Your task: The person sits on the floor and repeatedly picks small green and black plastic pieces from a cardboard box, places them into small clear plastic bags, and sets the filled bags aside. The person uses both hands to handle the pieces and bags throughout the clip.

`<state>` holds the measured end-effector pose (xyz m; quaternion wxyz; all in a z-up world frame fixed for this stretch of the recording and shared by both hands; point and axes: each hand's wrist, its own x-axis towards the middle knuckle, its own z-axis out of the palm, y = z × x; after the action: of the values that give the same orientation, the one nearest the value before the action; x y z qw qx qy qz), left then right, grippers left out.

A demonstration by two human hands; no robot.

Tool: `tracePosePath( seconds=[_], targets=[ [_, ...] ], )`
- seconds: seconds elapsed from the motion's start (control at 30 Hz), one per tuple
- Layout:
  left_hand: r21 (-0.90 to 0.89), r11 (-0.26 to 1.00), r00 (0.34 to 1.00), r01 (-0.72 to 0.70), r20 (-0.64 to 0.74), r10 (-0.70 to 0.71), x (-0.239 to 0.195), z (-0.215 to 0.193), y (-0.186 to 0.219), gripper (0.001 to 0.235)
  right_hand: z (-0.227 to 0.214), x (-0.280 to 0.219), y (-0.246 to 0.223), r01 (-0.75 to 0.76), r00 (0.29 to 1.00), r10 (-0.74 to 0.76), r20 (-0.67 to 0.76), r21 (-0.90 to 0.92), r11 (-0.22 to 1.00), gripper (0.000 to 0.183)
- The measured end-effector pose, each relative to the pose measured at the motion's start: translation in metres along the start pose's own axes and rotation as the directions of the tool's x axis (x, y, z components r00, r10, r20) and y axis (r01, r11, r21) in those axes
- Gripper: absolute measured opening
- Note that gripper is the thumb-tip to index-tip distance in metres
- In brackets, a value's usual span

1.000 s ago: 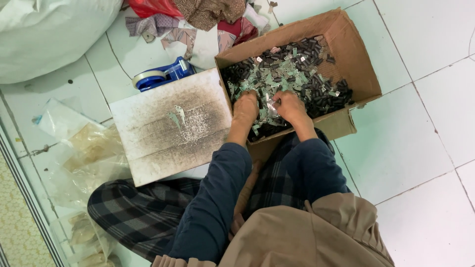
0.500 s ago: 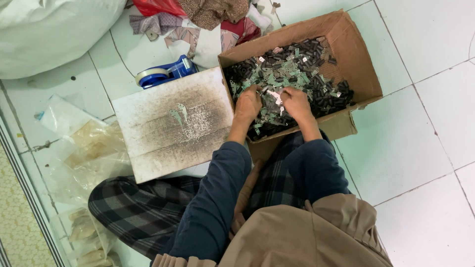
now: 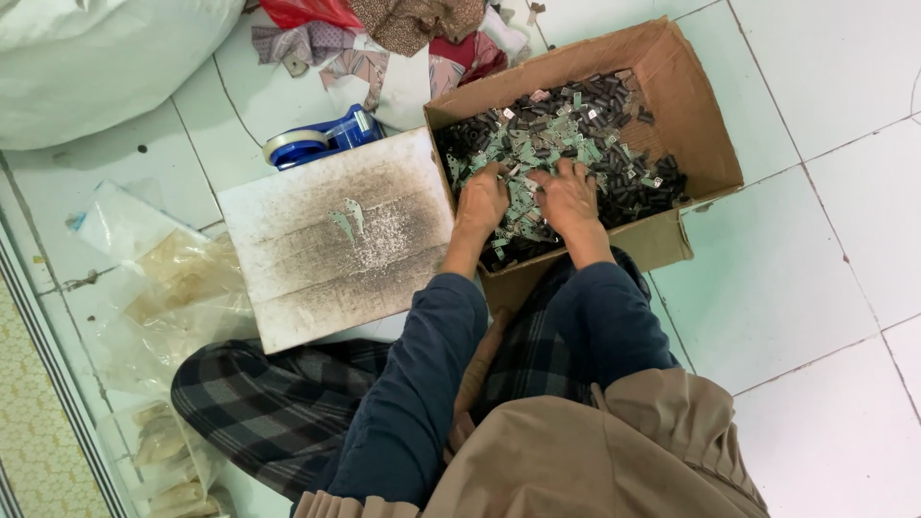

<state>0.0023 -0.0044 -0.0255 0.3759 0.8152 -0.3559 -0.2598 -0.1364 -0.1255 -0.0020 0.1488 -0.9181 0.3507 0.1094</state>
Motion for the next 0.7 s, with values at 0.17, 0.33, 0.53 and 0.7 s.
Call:
tracePosePath(
  seconds=[0.17, 0.33, 0.53, 0.7],
  targets=[
    [0.001, 0.999, 0.999, -0.038, -0.001, 0.038, 0.001, 0.004, -0.002, 0.02, 0.011, 0.003, 0.003, 0.066, 0.993, -0.066, -0.093, -0.006, 0.998, 0.016],
    [-0.135, 0.985, 0.993, -0.103, -0.077, 0.094, -0.012, -0.007, 0.017, 0.021, 0.007, 0.0, 0.004, 0.122, 0.955, -0.084, -0.283, 0.121, 0.985, 0.011],
    [-0.403, 0.896, 0.972, -0.187, -0.207, 0.11, -0.044, -0.025, 0.041, 0.021, -0.006, -0.012, 0.004, 0.265, 0.884, -0.007, -0.467, 0.489, 0.831, 0.007],
    [-0.49, 0.847, 0.957, -0.204, -0.281, 0.068, -0.073, -0.029, 0.04, 0.022, -0.028, -0.033, -0.013, 0.169, 0.947, 0.165, -0.275, 0.866, 0.471, 0.007]
  ],
)
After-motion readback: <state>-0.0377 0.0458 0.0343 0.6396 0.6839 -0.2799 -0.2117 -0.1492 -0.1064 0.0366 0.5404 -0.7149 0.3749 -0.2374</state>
